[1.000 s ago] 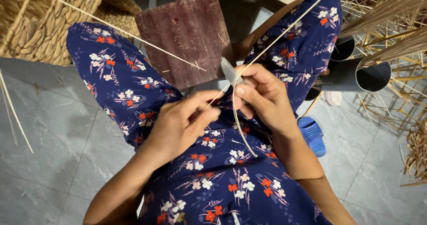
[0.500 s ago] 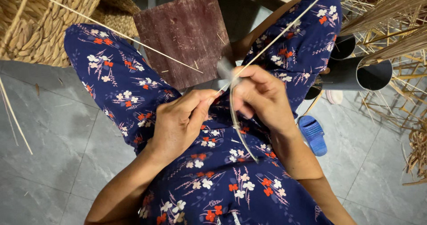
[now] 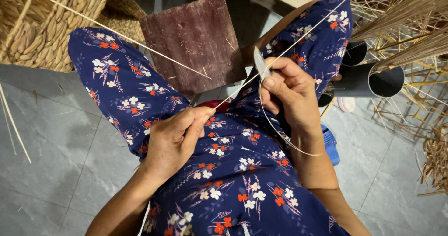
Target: The person sits on the floor and uses a small knife to shave and split thin bamboo strips into slender sticks, drawing the blade along the strip held across the lap. Finished sticks are set aside and additional strips are picked up from a pile to repeat the shaving.
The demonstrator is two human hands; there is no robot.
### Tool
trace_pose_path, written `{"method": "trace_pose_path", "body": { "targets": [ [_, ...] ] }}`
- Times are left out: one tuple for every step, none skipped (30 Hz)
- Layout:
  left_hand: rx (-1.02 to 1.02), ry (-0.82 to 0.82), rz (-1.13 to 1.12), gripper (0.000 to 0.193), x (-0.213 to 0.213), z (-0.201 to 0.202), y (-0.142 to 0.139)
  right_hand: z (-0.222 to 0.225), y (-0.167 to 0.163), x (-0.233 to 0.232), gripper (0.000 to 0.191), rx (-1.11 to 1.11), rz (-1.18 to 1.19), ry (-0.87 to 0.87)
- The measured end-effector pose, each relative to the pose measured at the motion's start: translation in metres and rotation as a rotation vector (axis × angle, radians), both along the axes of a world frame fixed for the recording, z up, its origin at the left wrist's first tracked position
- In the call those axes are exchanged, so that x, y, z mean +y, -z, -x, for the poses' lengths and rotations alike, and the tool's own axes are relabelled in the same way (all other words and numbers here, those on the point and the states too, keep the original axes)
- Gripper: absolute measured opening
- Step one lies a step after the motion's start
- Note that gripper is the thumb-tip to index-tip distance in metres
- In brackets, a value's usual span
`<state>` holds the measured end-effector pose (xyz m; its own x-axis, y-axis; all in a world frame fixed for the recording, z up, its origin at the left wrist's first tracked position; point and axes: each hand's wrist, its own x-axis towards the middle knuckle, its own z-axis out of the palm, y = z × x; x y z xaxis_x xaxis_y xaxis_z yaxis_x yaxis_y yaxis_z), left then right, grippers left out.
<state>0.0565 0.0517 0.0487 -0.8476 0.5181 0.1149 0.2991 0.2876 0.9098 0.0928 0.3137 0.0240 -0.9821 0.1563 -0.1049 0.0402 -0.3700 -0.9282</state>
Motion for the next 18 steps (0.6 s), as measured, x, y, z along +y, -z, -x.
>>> {"method": "trace_pose_path", "body": {
  "targets": [
    [0.000, -0.004, 0.003, 0.016, -0.001, 0.000, 0.001, 0.000, 0.001, 0.000, 0.024, -0.003, -0.017, 0.015],
    [0.001, -0.007, 0.012, 0.016, -0.002, 0.000, 0.001, 0.000, 0.002, 0.000, 0.024, -0.009, -0.031, 0.029],
    [0.001, -0.010, 0.022, 0.017, -0.004, -0.001, 0.002, -0.001, 0.002, 0.002, 0.023, -0.020, -0.026, 0.055],
    [0.002, -0.013, 0.031, 0.017, -0.006, -0.002, 0.003, -0.001, 0.002, 0.005, 0.022, -0.030, -0.021, 0.082],
    [0.005, -0.016, 0.029, 0.017, -0.008, -0.002, 0.003, -0.002, 0.002, 0.009, 0.021, -0.039, -0.016, 0.110],
    [0.010, -0.019, 0.027, 0.018, -0.010, -0.003, 0.004, -0.001, 0.002, 0.013, 0.020, -0.012, -0.021, 0.107],
    [0.015, -0.021, 0.023, 0.019, -0.012, -0.004, 0.005, -0.001, 0.003, 0.017, 0.019, 0.015, -0.025, 0.104],
    [0.004, -0.026, 0.012, 0.019, -0.014, -0.004, 0.006, -0.001, 0.004, 0.021, 0.019, 0.041, -0.030, 0.101],
    [-0.008, -0.031, 0.002, 0.019, -0.016, -0.005, 0.007, -0.002, 0.004, 0.025, 0.018, 0.040, -0.030, 0.121],
    [-0.020, -0.037, -0.008, 0.018, -0.018, -0.005, 0.008, -0.003, 0.005, 0.029, 0.018, 0.039, -0.029, 0.141],
    [-0.015, -0.034, 0.005, 0.018, -0.019, -0.006, 0.009, -0.003, 0.006, 0.031, 0.017, 0.041, -0.030, 0.161],
    [-0.010, -0.031, 0.017, 0.018, -0.019, -0.007, 0.009, -0.003, 0.008, 0.033, 0.018, 0.047, -0.031, 0.160],
    [-0.007, -0.027, 0.029, 0.018, -0.019, -0.007, 0.010, -0.003, 0.010, 0.033, 0.018, 0.051, -0.032, 0.159],
    [-0.022, -0.025, 0.041, 0.018, -0.019, -0.009, 0.010, -0.004, 0.011, 0.034, 0.018, 0.053, -0.031, 0.158],
    [-0.037, -0.024, 0.054, 0.018, -0.020, -0.009, 0.010, -0.004, 0.013, 0.035, 0.018, 0.049, -0.020, 0.149],
    [-0.048, -0.023, 0.066, 0.018, -0.021, -0.009, 0.010, -0.004, 0.013, 0.037, 0.018, 0.048, -0.009, 0.138],
    [-0.042, -0.027, 0.062, 0.019, -0.022, -0.009, 0.010, -0.003, 0.014, 0.040, 0.018, 0.049, 0.001, 0.126],
    [-0.037, -0.032, 0.058, 0.019, -0.024, -0.009, 0.009, -0.002, 0.014, 0.044, 0.019, 0.043, -0.040, 0.177]
  ]
}}
